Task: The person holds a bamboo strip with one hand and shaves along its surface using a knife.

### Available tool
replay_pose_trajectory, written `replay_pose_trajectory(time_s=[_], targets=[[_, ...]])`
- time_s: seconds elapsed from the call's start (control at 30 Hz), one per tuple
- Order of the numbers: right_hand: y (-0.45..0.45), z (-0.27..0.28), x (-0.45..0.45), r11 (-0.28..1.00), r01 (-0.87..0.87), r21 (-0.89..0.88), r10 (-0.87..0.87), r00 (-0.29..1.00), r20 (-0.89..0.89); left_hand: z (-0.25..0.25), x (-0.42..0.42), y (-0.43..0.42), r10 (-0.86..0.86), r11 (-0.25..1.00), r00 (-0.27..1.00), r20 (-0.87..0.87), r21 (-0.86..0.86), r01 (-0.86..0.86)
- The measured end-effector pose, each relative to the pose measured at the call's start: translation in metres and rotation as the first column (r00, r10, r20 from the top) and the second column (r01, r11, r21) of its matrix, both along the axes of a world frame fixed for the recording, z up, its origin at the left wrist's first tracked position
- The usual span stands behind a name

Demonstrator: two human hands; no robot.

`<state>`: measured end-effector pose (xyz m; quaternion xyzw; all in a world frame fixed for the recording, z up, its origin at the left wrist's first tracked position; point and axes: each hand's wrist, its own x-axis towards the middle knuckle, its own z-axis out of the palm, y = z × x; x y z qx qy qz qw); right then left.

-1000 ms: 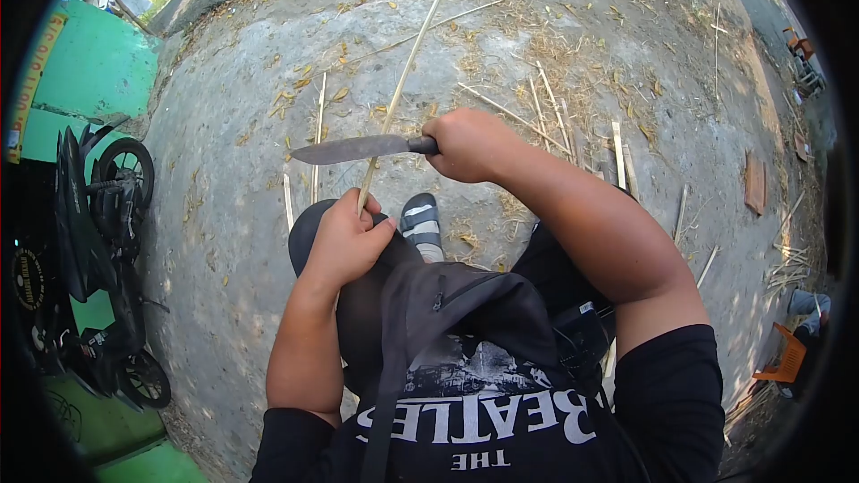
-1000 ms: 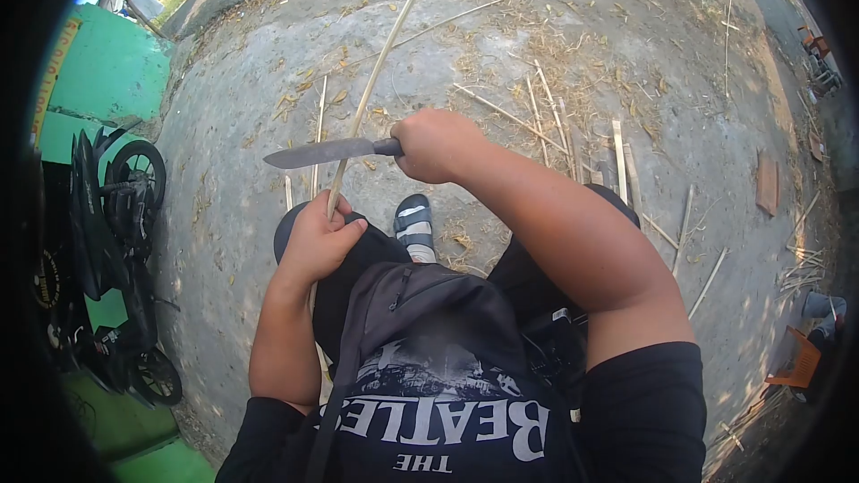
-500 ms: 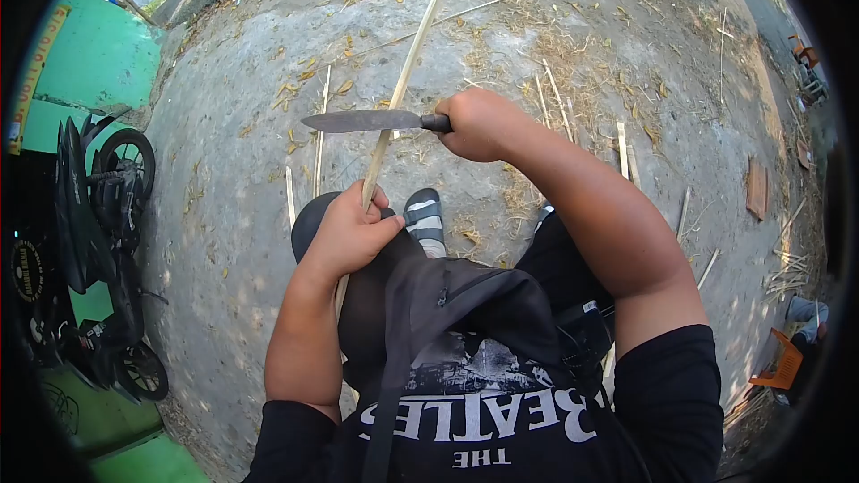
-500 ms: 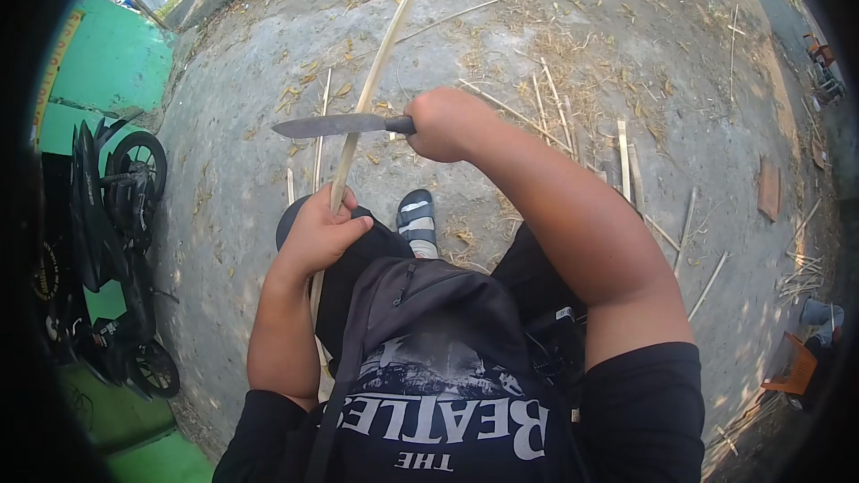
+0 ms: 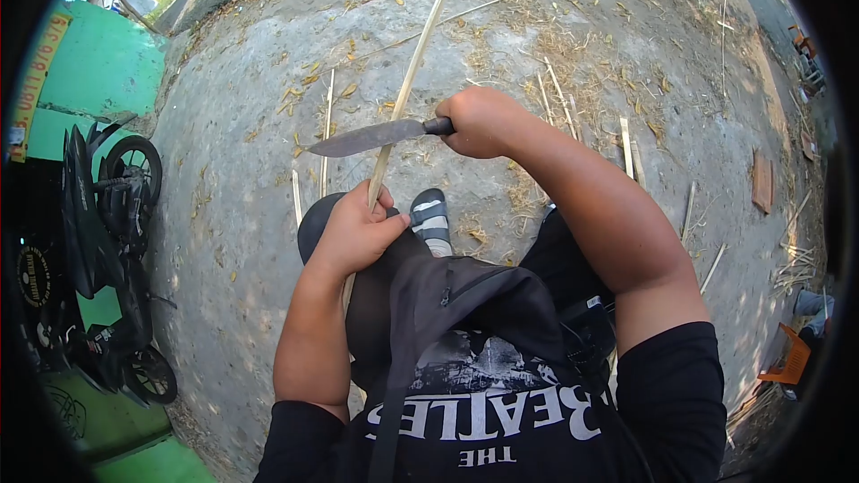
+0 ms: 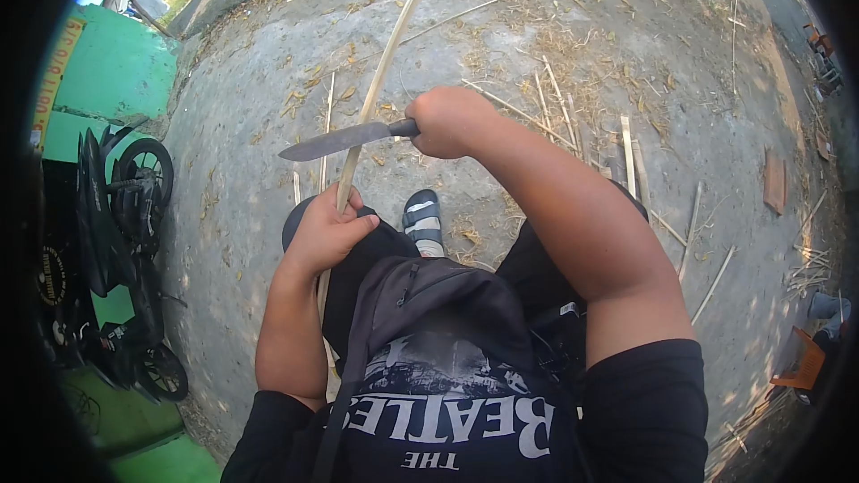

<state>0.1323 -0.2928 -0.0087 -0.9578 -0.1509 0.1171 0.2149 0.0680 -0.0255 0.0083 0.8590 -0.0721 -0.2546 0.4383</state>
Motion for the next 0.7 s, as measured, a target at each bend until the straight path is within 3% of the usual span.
replay_pose_trajectory(time_s=[0.13,0.23,0.37,0.47,0.7], targets=[[-0.001,0.003,0.0,1.0,0.002,-0.03,-0.002,1.0,-0.004,-0.012,0.002,0.005,0.013,1.0,1.0,-0.001,-0.016,-0.013],[0.002,-0.003,-0.005,0.995,-0.012,0.101,0.01,1.0,0.028,-0.01,0.001,0.003,0.058,0.995,0.998,-0.025,-0.076,-0.06],[-0.004,-0.005,-0.018,0.928,-0.163,0.336,0.11,0.979,0.173,-0.005,-0.002,-0.002,0.113,0.988,0.993,-0.032,-0.098,-0.115],[-0.006,-0.018,-0.013,0.849,-0.323,0.418,0.173,0.917,0.359,-0.002,-0.001,-0.001,0.141,0.976,0.988,-0.057,-0.158,-0.148],[0.001,0.003,-0.02,0.923,-0.234,0.307,0.144,0.946,0.289,0.001,0.004,0.003,0.121,0.965,0.984,-0.129,-0.217,-0.147]])
